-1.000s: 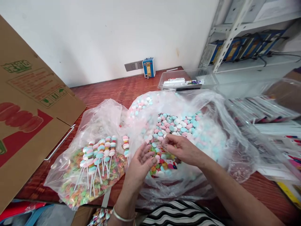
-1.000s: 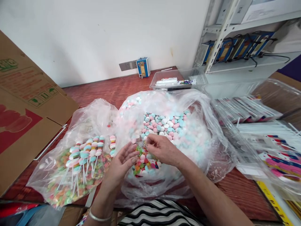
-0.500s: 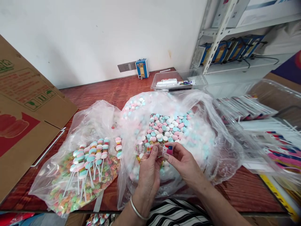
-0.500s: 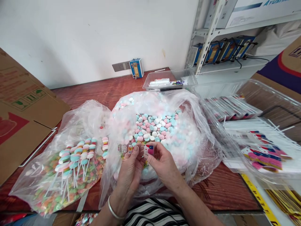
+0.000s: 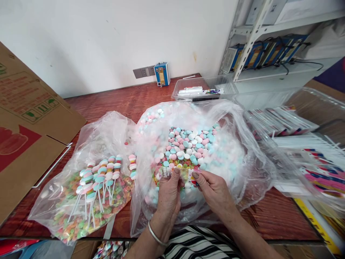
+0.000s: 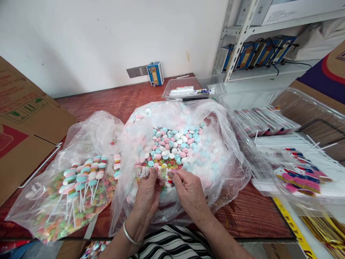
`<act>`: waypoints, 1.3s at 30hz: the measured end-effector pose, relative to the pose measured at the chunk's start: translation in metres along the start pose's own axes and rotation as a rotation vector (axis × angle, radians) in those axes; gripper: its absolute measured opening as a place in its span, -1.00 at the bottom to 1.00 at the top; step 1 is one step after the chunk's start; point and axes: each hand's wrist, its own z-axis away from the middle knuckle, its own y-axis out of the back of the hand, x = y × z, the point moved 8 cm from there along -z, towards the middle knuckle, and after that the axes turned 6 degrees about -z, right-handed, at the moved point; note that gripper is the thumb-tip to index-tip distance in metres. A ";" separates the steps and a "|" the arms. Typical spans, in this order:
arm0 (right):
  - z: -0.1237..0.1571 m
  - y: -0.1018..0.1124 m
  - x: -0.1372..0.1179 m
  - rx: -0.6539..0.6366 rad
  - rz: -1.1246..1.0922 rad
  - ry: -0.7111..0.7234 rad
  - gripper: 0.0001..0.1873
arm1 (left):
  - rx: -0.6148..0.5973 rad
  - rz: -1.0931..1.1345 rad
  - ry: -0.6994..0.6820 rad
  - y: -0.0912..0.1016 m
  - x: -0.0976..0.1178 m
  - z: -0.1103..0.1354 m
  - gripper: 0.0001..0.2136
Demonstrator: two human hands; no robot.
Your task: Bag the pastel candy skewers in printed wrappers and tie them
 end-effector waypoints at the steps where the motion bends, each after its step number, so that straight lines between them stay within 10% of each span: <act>1: 0.001 0.000 -0.003 0.009 0.035 0.031 -0.52 | -0.007 0.014 0.012 0.000 -0.001 -0.001 -0.60; 15: 0.024 0.013 -0.050 0.090 -0.103 0.348 -0.76 | -0.022 0.263 0.035 0.000 -0.002 -0.005 -0.69; 39: 0.018 0.002 -0.047 0.124 0.019 0.335 -0.91 | -0.013 0.162 -0.175 0.004 0.020 -0.002 -0.65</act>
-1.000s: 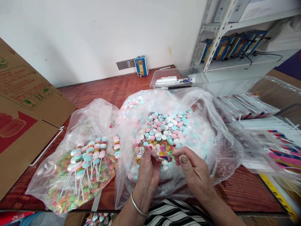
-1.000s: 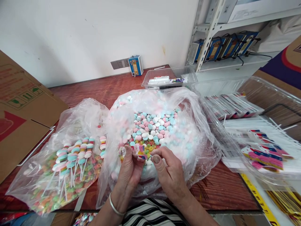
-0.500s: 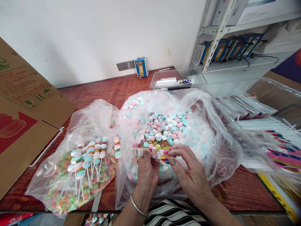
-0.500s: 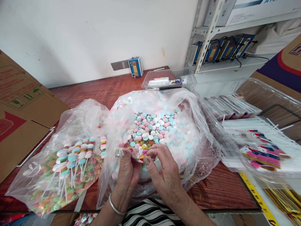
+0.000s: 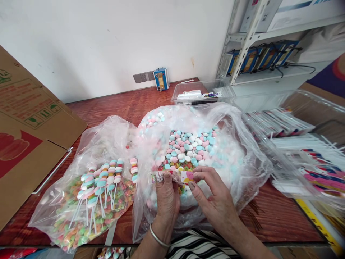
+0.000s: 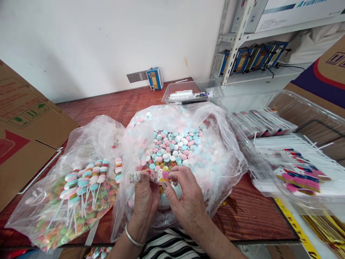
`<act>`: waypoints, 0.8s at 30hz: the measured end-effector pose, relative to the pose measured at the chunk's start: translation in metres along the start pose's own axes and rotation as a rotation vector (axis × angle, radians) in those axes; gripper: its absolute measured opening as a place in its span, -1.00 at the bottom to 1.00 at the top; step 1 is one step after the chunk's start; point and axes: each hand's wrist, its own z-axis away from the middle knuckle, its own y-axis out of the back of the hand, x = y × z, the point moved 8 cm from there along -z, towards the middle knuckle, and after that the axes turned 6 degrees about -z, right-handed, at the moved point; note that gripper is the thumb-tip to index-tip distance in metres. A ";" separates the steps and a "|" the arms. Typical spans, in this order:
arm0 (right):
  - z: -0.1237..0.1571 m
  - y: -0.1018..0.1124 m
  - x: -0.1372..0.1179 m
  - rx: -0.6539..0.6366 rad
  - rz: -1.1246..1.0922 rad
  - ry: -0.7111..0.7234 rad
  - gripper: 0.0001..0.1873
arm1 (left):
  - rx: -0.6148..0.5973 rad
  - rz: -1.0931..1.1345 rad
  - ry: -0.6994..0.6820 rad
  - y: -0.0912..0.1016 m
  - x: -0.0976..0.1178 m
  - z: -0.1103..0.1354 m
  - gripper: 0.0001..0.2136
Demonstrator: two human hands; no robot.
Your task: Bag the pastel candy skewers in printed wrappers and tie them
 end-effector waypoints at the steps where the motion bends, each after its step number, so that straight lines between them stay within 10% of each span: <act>1: 0.000 -0.002 0.001 -0.009 -0.004 -0.002 -0.87 | -0.006 -0.023 -0.016 -0.001 0.001 0.001 -0.66; 8: -0.001 -0.014 0.014 -0.095 -0.220 -0.111 -0.83 | -0.175 -0.078 0.105 -0.015 -0.007 0.005 -0.77; 14: -0.002 -0.004 0.007 -0.073 0.158 0.073 -0.86 | -0.302 0.043 0.329 -0.019 -0.018 0.010 -0.85; 24: -0.003 -0.001 -0.013 -0.066 0.227 0.141 -0.97 | -0.238 0.151 0.518 -0.012 -0.035 0.013 -0.79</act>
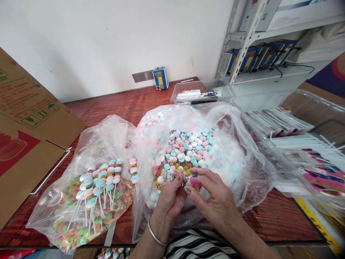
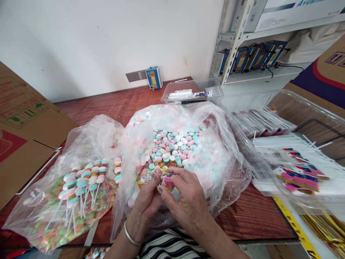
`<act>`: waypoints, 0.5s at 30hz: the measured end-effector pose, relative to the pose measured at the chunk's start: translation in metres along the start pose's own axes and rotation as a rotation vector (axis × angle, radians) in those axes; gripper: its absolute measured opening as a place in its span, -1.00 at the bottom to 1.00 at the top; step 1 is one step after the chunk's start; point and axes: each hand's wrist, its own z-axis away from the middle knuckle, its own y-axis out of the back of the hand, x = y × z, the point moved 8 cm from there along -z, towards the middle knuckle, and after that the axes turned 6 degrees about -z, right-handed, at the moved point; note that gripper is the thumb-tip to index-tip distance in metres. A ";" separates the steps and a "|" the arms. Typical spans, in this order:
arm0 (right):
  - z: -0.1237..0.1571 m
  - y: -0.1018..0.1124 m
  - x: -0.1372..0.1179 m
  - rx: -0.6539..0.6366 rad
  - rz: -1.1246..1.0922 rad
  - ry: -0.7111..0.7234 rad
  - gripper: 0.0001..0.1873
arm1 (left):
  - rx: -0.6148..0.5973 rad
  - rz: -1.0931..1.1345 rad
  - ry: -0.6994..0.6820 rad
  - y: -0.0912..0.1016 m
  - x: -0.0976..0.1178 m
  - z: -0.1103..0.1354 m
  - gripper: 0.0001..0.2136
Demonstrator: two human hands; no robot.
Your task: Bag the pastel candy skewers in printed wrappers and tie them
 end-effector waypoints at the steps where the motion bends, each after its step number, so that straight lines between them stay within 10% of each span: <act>1: 0.000 0.001 -0.002 -0.003 -0.026 -0.004 -0.95 | 0.033 0.027 0.006 0.003 0.000 -0.001 -0.78; 15: -0.002 0.008 -0.027 -0.009 -0.097 0.091 -0.72 | -0.017 0.117 0.047 0.011 -0.001 -0.004 -0.82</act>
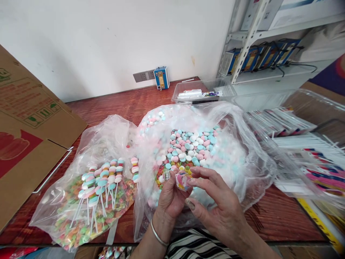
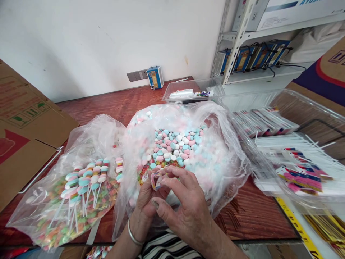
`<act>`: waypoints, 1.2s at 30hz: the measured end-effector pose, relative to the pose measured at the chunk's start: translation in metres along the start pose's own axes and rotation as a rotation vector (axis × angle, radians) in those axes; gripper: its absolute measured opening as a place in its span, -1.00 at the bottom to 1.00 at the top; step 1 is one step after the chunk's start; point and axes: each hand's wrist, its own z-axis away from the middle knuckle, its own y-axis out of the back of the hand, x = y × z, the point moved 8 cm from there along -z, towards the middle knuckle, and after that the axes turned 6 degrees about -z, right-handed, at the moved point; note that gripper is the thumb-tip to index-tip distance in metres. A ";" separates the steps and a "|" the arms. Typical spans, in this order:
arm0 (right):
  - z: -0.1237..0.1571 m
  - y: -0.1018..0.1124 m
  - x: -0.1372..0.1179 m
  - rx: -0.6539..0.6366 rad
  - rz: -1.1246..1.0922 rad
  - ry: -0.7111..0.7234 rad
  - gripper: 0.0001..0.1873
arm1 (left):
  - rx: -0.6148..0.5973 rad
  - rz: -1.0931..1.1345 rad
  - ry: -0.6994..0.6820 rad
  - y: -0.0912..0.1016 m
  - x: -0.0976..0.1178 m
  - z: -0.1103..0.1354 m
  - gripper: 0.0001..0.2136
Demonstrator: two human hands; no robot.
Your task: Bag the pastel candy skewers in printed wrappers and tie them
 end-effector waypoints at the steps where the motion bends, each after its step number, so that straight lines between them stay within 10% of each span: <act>1: -0.001 0.001 -0.002 0.001 -0.016 0.006 -0.73 | -0.011 0.005 0.001 -0.001 0.000 -0.001 -0.82; 9: -0.017 -0.001 0.023 0.094 -0.129 -0.230 -0.81 | -0.180 0.062 -0.054 -0.027 0.028 0.042 -0.64; 16: -0.030 -0.171 -0.012 -0.619 -0.399 -0.317 -0.74 | -0.303 0.016 -0.469 0.002 0.102 0.134 -0.53; 24: -0.058 -0.262 -0.051 -0.480 -0.269 -0.228 -0.70 | -0.476 0.105 -0.709 0.040 0.155 0.176 -0.77; 30: -0.050 -0.229 -0.019 -0.518 -0.419 -0.304 -0.66 | -0.143 0.171 -0.707 0.058 0.166 0.165 -0.81; 36: -0.030 -0.097 0.026 -0.440 -0.496 -0.353 -0.72 | -0.017 0.198 -0.570 0.052 0.153 0.108 -0.81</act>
